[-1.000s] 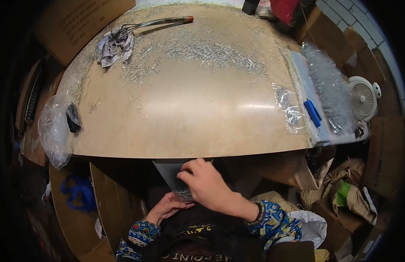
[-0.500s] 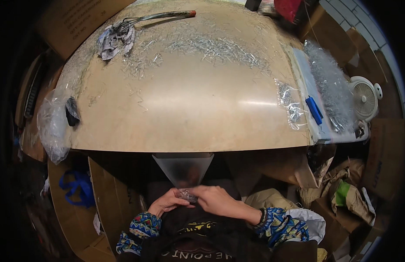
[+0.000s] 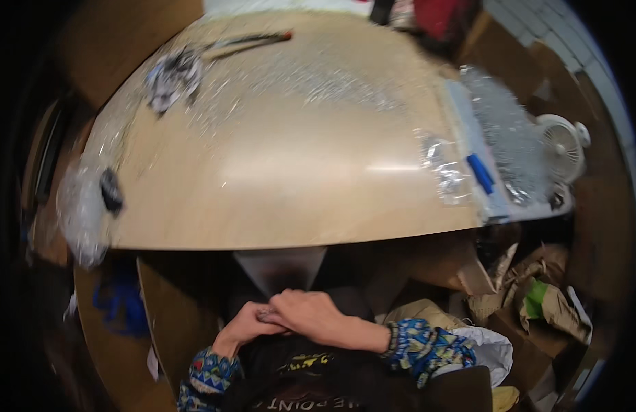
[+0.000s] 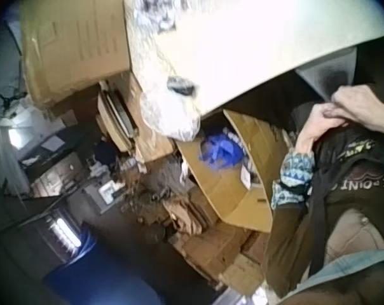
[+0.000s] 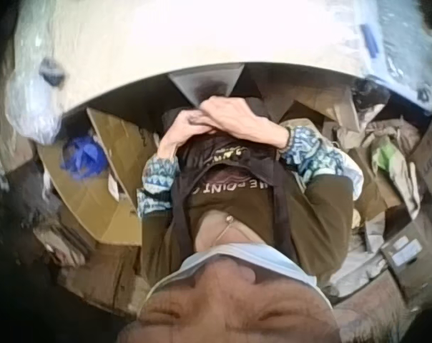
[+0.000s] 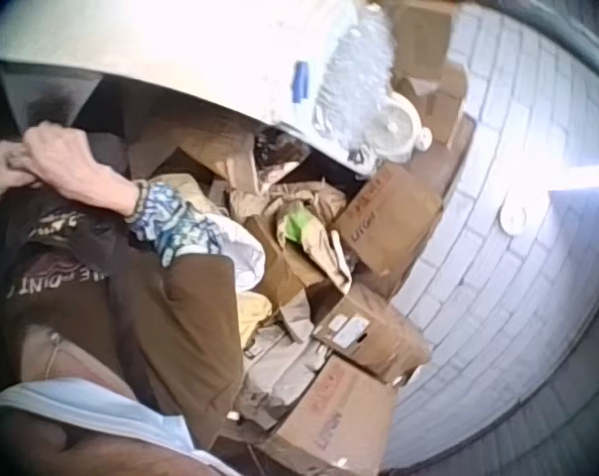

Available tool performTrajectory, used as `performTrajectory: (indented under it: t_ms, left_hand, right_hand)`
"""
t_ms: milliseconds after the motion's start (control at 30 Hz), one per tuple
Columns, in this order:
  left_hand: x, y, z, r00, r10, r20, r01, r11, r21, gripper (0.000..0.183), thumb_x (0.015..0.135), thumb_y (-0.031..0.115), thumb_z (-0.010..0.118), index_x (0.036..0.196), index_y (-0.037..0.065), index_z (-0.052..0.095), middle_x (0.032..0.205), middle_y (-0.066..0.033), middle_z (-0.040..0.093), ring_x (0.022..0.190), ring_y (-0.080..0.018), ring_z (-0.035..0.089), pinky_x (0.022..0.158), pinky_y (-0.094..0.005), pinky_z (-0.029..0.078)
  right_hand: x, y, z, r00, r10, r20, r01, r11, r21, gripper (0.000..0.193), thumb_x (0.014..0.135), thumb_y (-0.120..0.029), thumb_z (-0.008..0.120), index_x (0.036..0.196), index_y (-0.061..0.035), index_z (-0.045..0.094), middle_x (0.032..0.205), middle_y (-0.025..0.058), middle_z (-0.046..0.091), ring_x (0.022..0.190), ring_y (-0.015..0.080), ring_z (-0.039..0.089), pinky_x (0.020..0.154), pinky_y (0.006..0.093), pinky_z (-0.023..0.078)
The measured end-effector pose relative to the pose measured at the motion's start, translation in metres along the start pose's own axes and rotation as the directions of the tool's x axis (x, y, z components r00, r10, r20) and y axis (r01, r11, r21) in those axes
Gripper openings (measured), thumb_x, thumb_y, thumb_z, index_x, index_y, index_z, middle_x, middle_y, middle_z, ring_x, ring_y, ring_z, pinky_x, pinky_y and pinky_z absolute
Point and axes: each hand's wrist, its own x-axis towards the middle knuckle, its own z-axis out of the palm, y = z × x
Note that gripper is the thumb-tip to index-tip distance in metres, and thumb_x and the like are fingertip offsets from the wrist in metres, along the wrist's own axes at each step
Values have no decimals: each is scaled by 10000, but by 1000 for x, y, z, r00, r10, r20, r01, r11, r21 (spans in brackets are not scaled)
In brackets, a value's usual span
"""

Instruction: Sorting small metal pins on a workbench and packaging them into plastic bags.

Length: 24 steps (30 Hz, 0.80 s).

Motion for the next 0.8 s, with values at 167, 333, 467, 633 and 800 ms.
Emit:
performTrajectory:
  t_ms: [167,333,467,633,800]
  left_hand:
    - [-9,23,9,955,278,-108,-298,883,-362,518,806,-33,663,1294,-72,493,1249,-274,560,1077,-412,609,842,-481,563]
    - [10,36,29,959,230,-164,-272,910,-313,352,845,29,654,1165,-44,525,1107,-179,581,943,-295,610,775,-392,549]
    - [-12,42,16,945,266,-190,-307,921,-240,425,877,-9,603,1277,-97,489,1256,-297,541,1113,-427,584,896,-475,541]
    - [-41,127,-33,555,705,-441,-478,705,524,129,885,61,623,961,-26,681,924,-71,704,878,-134,640,778,-268,502]
    - [-140,140,-157,-173,922,-346,644,371,669,188,857,200,621,911,20,609,945,-144,591,958,-332,525,876,-454,406]
  right_hand:
    - [20,11,-96,682,-11,-732,169,975,143,125,884,-139,637,810,-46,596,618,114,551,536,288,578,449,383,438]
    - [-17,115,-127,669,58,-741,-468,807,-359,47,869,-91,600,885,-54,622,638,149,576,561,314,579,530,393,453]
    - [-48,211,-147,648,-246,-721,-427,666,-611,237,937,-82,413,1069,17,583,974,252,589,965,391,555,830,454,415]
    - [-52,182,-172,373,-78,-925,-697,634,-335,274,907,-87,560,1155,28,567,1169,194,569,1133,352,490,980,438,341]
    - [-1,116,-127,628,-46,-777,-436,806,-400,256,870,-41,590,1120,15,578,1197,184,535,1173,358,449,995,468,333]
